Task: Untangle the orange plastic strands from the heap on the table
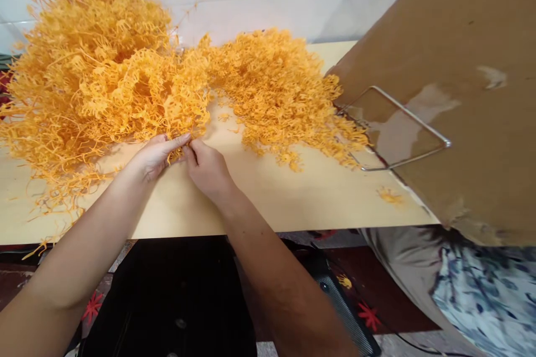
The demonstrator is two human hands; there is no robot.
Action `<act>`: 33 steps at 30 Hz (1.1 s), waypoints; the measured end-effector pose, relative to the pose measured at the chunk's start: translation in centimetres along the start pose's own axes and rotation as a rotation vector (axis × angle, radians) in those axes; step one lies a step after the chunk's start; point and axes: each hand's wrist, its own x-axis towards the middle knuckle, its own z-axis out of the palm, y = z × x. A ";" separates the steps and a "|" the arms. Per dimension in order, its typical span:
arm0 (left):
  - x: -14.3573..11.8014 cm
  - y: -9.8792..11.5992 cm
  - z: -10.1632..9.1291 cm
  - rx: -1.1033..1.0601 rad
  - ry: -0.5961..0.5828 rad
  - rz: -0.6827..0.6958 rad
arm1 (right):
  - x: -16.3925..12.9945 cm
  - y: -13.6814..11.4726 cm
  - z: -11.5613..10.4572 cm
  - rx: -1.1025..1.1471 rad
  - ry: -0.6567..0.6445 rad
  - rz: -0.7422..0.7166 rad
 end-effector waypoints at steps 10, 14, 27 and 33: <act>1.5 -0.5 0.9 -0.037 0.331 -0.031 | -2.9 -1.8 0.2 -0.085 -0.072 -0.091; 0.8 0.0 0.6 -0.045 0.240 -0.071 | -4.0 -1.9 0.3 -0.047 -0.004 0.010; 0.4 -0.3 1.7 -0.026 0.251 -0.028 | -5.0 -2.9 1.2 -0.102 -0.100 -0.012; 0.8 0.2 0.7 -0.108 0.194 -0.088 | -8.5 -6.3 0.9 0.662 -0.280 -0.247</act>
